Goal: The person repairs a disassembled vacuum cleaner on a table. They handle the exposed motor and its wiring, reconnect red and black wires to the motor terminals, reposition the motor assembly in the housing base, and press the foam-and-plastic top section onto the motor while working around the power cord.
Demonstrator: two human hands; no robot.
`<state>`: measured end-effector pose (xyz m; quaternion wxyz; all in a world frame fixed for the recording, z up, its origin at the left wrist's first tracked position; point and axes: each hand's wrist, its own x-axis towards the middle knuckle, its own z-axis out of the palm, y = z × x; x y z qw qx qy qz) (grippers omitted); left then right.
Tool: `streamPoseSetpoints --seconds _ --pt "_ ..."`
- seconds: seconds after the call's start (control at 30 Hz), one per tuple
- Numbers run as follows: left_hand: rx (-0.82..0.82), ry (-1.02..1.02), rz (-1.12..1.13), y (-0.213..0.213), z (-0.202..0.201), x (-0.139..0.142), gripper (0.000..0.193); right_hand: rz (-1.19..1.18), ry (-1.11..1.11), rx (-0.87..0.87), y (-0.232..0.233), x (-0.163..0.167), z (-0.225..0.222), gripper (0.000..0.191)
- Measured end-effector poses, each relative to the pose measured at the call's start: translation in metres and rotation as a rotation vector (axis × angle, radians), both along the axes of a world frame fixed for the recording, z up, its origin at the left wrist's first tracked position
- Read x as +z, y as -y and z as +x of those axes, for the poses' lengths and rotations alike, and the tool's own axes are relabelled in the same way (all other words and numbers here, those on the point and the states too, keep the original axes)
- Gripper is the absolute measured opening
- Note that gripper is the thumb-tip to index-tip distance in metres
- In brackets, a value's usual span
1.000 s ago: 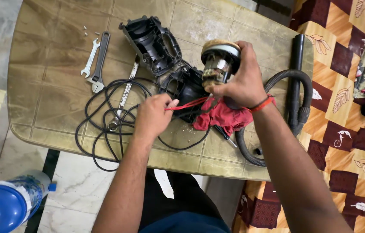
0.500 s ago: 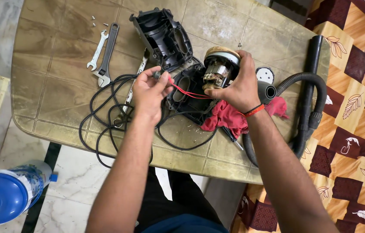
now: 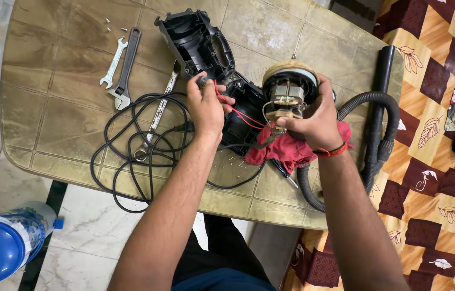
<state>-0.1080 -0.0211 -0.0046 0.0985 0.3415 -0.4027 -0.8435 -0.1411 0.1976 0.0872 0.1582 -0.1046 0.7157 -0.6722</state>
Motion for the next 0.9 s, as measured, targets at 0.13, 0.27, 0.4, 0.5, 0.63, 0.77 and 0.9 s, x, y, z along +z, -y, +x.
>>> streamPoseSetpoints --seconds 0.13,0.27,0.4,0.5,0.63,0.77,0.9 --pt "-0.128 -0.090 -0.140 -0.010 -0.003 -0.013 0.069 0.104 -0.057 -0.016 0.001 0.002 0.006 0.104" --pt "-0.234 0.006 -0.354 -0.005 -0.008 -0.014 0.076 0.308 -0.142 -0.064 0.008 0.001 0.009 0.103" --pt "-0.247 -0.005 -0.764 0.008 -0.005 -0.006 0.069 0.422 -0.163 -0.114 0.012 -0.001 0.010 0.100" --pt "-0.237 -0.103 -0.797 0.019 0.007 0.001 0.075 0.376 -0.124 -0.131 0.015 -0.003 0.008 0.100" --pt "-0.247 -0.210 -0.490 0.028 0.017 0.007 0.078 0.415 -0.110 -0.143 0.018 -0.001 0.008 0.100" --pt "-0.298 -0.240 -0.346 0.028 0.034 0.006 0.076 0.445 -0.092 -0.141 0.021 0.002 0.009 0.101" --pt "-0.342 -0.322 -0.338 0.025 0.048 -0.001 0.078 0.362 -0.038 -0.143 0.025 0.006 0.013 0.102"
